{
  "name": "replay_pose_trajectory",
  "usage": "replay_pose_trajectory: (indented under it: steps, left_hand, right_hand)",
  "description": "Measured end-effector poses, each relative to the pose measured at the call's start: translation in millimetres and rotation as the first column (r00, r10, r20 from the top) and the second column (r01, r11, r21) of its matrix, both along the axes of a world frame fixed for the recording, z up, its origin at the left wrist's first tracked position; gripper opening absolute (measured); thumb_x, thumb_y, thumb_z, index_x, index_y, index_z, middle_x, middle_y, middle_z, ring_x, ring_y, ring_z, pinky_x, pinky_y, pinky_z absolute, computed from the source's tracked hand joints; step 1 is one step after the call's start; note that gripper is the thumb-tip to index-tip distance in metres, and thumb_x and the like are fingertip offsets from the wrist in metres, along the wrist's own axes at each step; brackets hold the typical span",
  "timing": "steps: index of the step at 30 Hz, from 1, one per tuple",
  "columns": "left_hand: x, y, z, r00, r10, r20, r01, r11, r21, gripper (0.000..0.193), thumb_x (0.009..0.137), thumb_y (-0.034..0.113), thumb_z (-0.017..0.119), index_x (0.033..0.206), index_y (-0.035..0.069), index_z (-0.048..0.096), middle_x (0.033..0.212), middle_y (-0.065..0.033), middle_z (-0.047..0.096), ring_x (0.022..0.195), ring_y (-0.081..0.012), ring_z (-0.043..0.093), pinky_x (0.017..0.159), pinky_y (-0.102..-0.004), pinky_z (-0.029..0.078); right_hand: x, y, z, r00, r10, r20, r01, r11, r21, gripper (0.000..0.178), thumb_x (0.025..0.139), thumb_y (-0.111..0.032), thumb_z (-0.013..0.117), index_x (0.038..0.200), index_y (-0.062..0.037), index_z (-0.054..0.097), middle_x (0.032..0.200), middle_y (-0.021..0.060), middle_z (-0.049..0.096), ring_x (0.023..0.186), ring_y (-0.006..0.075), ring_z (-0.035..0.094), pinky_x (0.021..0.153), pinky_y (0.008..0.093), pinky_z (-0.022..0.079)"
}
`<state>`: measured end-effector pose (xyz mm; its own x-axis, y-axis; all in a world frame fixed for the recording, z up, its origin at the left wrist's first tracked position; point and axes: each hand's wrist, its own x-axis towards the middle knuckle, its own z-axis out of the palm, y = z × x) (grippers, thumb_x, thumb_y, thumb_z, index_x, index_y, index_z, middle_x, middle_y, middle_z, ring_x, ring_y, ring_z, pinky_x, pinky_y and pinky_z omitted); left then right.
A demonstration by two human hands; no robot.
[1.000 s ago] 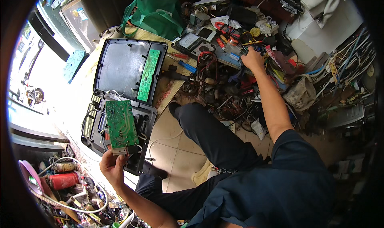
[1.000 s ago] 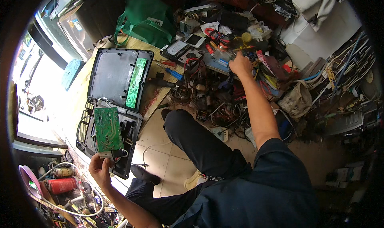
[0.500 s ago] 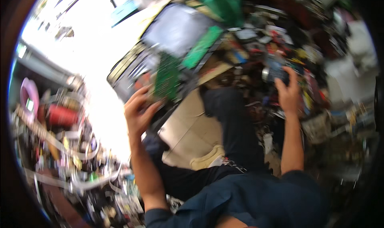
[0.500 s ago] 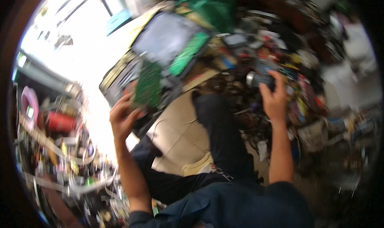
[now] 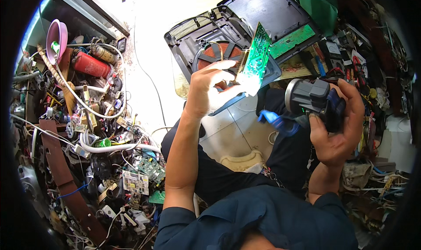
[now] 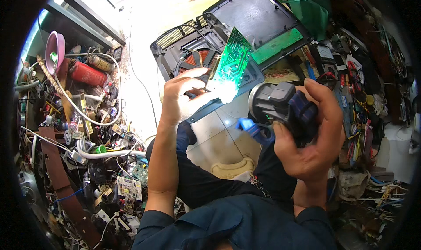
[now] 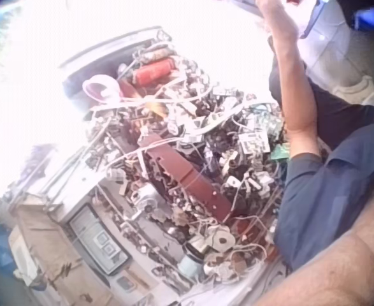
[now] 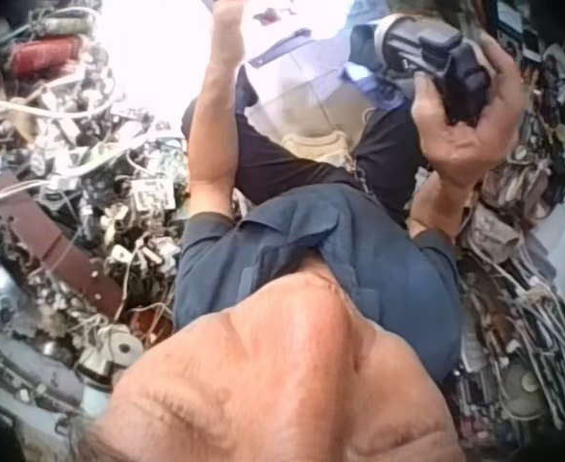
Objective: The person disassembles a Haier induction cooktop on a cluttered workbench. They remove the top cover, detach the heating coil and fan, unscrew and lift out the main circuit board, then inspect a small black component with a magnifying glass.
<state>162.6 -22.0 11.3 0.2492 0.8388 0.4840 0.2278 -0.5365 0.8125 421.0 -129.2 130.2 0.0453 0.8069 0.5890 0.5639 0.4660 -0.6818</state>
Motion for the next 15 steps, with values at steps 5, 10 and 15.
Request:
replay_pose_trajectory:
  steps: [5,10,15]
  left_hand:
    - [-5.5,0.8,-4.6,1.0,-0.014,-0.003,0.014,1.0,-0.019,0.021,0.076,0.007,0.091,0.091,0.001,0.079,0.12,-0.0187,0.076,0.073,-0.0145,0.075,0.064,-0.0256,0.06]
    - [-8.2,3.8,-8.0,0.999,-0.035,0.038,0.031,0.994,0.108,0.022,0.074,0.003,0.093,0.087,-0.003,0.077,0.115,-0.0179,0.077,0.074,-0.0129,0.075,0.066,-0.0249,0.061]
    - [-6.0,2.6,-3.9,0.998,-0.045,0.053,0.042,0.998,0.048,0.02,0.074,0.007,0.093,0.082,-0.001,0.076,0.116,-0.0162,0.077,0.078,-0.0155,0.076,0.063,-0.0266,0.061]
  right_hand:
    - [-9.7,-0.4,12.3,0.982,-0.045,0.182,0.048,0.999,-0.012,0.069,0.073,-0.007,0.079,0.138,0.0047,0.058,0.126,0.0199,0.068,0.112,0.0277,0.07,0.102,0.0387,0.055]
    - [-23.2,-5.7,15.4,0.98,-0.107,0.165,0.107,0.994,0.012,0.073,0.071,-0.008,0.071,0.141,0.0055,0.057,0.132,0.0201,0.065,0.12,0.0292,0.065,0.108,0.0389,0.05]
    - [-24.6,-4.6,15.5,0.974,-0.138,0.179,0.125,0.989,0.081,0.072,0.075,-0.013,0.075,0.142,0.0053,0.056,0.134,0.0202,0.064,0.122,0.0302,0.065,0.11,0.0403,0.05]
